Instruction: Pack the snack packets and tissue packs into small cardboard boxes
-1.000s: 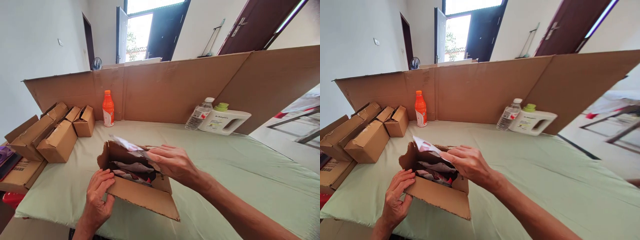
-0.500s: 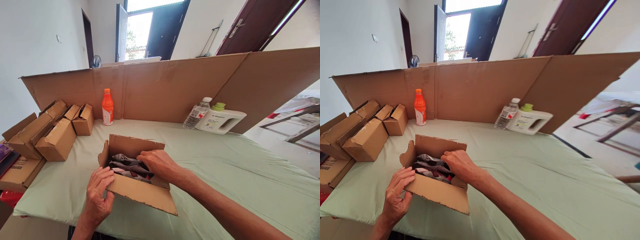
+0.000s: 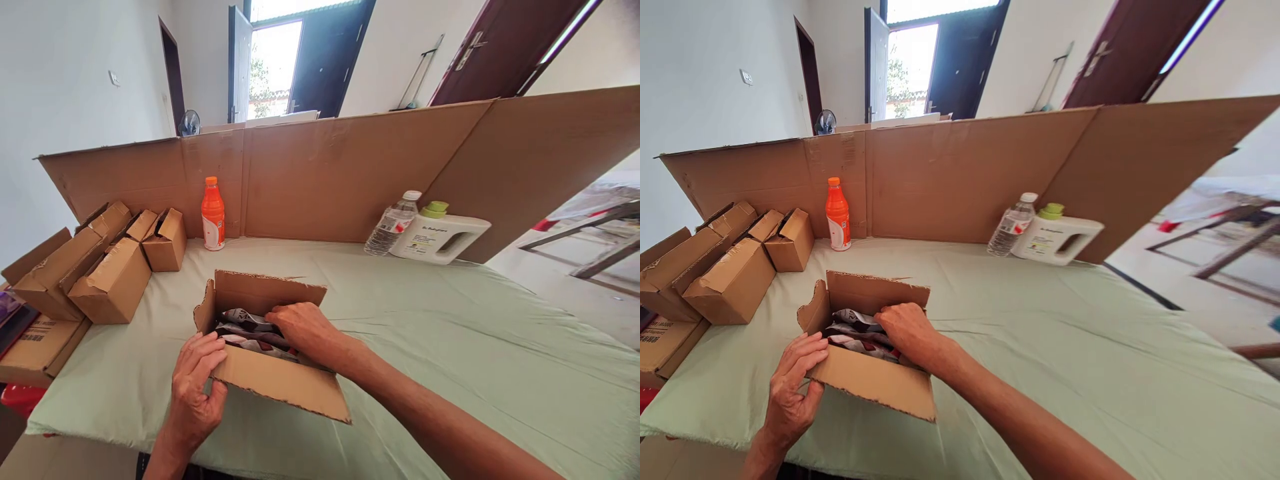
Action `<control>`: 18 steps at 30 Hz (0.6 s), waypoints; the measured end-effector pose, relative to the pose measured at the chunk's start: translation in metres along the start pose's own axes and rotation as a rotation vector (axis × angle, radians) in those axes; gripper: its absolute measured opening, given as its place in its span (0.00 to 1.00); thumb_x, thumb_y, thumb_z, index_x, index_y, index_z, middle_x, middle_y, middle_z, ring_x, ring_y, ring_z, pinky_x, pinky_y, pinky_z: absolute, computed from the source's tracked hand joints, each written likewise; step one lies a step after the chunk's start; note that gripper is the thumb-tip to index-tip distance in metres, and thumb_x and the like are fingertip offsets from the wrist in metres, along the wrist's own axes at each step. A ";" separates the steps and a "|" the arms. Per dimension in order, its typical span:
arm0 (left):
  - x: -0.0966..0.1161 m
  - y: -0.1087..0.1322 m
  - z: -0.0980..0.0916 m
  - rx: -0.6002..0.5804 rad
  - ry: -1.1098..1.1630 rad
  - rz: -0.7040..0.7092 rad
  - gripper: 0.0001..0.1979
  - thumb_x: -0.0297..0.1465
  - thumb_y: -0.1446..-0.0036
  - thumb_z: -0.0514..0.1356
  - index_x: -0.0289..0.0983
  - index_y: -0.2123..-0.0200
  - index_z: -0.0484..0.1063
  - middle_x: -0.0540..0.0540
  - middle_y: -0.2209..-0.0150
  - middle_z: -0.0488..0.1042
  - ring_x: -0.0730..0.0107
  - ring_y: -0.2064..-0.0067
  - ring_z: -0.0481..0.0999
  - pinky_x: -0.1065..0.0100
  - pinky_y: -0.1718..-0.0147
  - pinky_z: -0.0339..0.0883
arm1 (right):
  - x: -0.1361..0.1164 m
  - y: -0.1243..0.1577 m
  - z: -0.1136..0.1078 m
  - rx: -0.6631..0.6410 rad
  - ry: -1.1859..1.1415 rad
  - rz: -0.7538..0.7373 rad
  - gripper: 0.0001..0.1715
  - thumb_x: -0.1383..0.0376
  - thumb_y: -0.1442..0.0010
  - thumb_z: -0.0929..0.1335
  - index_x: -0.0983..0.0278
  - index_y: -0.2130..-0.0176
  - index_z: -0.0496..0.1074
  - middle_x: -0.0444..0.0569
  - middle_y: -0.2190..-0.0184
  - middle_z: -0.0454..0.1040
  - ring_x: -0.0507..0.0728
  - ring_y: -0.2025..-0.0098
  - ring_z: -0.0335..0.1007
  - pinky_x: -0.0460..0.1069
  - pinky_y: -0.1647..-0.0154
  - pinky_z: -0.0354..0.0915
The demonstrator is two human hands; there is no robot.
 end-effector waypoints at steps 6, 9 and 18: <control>0.000 0.001 0.000 0.020 0.004 -0.010 0.21 0.19 0.44 0.53 0.40 0.50 0.73 0.43 0.52 0.81 0.59 0.46 0.79 0.49 0.42 0.73 | -0.004 -0.001 0.003 -0.011 -0.016 -0.007 0.13 0.67 0.33 0.66 0.65 0.57 0.82 0.58 0.60 0.83 0.65 0.57 0.82 0.50 0.65 0.67; 0.002 0.002 -0.001 0.015 0.004 0.006 0.20 0.20 0.42 0.54 0.40 0.50 0.73 0.43 0.52 0.81 0.59 0.45 0.79 0.49 0.42 0.73 | -0.006 0.004 0.001 -0.021 -0.019 -0.017 0.15 0.71 0.34 0.65 0.64 0.58 0.82 0.58 0.61 0.84 0.65 0.58 0.82 0.49 0.66 0.66; 0.003 0.002 -0.002 0.010 0.010 0.012 0.20 0.20 0.42 0.53 0.40 0.49 0.72 0.43 0.53 0.81 0.59 0.46 0.80 0.48 0.43 0.74 | -0.008 0.005 0.004 0.034 -0.013 -0.052 0.15 0.70 0.34 0.66 0.63 0.55 0.81 0.56 0.57 0.82 0.63 0.58 0.81 0.49 0.66 0.66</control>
Point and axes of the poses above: each hand's wrist, its own y-axis away from the middle knuckle, its own z-axis out of the palm, x = y × z, the point moved 2 cm from there along -y, towards the middle knuckle
